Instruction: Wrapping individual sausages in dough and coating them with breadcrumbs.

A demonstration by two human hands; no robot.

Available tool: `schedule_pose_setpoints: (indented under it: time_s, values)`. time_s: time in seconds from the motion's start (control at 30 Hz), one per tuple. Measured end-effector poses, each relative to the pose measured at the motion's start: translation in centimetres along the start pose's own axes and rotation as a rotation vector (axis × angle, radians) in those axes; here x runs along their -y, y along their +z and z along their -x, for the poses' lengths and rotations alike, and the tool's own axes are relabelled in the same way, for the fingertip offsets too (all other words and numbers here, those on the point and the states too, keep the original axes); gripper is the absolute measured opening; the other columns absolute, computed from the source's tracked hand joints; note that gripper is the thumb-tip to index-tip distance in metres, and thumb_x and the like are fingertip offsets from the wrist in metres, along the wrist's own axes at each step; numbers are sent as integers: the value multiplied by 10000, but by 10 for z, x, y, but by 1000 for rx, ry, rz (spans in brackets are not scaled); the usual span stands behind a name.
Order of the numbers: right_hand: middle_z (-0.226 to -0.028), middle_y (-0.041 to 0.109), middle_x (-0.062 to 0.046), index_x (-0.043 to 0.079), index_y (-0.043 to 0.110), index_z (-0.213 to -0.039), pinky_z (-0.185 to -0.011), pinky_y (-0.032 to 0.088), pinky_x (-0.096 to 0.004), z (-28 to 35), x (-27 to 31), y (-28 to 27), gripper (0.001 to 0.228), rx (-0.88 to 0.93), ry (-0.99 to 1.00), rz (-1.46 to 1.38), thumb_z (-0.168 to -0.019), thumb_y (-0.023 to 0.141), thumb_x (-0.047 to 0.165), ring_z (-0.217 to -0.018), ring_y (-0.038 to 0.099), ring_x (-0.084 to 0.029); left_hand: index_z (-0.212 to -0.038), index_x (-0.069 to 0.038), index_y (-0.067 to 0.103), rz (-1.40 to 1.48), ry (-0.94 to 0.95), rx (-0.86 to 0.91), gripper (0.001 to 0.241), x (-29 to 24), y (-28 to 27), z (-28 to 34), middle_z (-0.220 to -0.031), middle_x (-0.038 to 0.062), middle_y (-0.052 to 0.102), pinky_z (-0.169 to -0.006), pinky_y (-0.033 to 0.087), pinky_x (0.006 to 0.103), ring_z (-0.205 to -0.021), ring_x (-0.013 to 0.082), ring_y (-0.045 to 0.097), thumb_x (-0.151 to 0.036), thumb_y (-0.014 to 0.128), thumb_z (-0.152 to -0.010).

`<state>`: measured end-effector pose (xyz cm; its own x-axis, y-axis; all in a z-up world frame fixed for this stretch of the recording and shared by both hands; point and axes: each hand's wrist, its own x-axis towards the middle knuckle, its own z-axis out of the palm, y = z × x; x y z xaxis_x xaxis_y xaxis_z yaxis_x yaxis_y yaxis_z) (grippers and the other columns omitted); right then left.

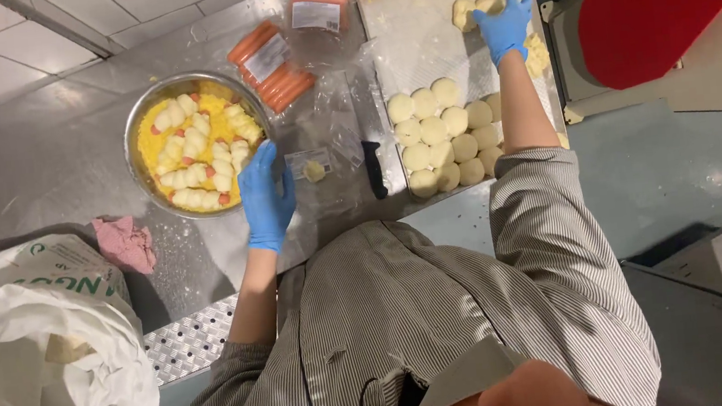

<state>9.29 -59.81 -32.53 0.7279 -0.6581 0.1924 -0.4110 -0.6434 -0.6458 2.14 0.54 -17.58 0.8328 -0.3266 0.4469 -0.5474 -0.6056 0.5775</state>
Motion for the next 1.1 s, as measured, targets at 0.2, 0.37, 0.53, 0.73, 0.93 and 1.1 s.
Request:
schedule_pose_setpoints:
  time_s: [0.2,0.37,0.53,0.73,0.93,1.1]
  values:
    - [-1509,392,-217,146,707,-1241,-1043,427,-555,-8,52,3,755,306,60,320,-650,955,543,-1311,417,-476,-1328,-67,597,-111,-76,-28,468,2,-5,-8,-1355,150,626,-1049,435,456,-1230,347,590,-30,735,-883]
    - [-1234,539,-140,90,680,-994,-907,485,-538,15,65,-1,520,155,-19,256,-643,927,384,-1140,513,-403,-1320,-65,609,-89,-91,-24,454,5,2,-17,-1342,140,622,-1046,433,448,-1228,338,586,-13,727,-885]
    - [-1154,580,-169,37,655,-1021,-930,513,-479,72,32,-44,365,-59,-63,121,-769,847,216,-1072,575,-378,-1298,-59,629,-45,-77,-14,416,-5,1,-34,-1318,134,624,-1039,440,445,-1195,341,584,0,708,-893]
    - [-1587,137,-417,-25,187,-1646,-1118,394,-511,150,28,-104,1171,265,-77,88,-743,880,249,-1451,259,-538,-1221,-74,662,-47,-106,13,323,-4,5,-18,-1214,127,638,-969,450,438,-1106,340,593,-34,704,-903]
    - [-1690,48,-296,74,230,-1650,-1057,310,-712,194,143,-72,991,321,223,498,-923,793,444,-1511,139,-557,-1147,-109,678,-78,-154,74,249,16,-12,4,-1122,89,650,-923,443,444,-1068,311,610,-87,715,-903]
    - [-1552,497,-229,31,455,-1543,-1232,388,-456,227,240,4,622,279,-392,-184,-999,731,152,-1452,482,-388,-1165,-92,662,-187,-228,-95,298,43,-47,2,-1131,128,642,-927,441,456,-1064,345,596,-83,709,-871]
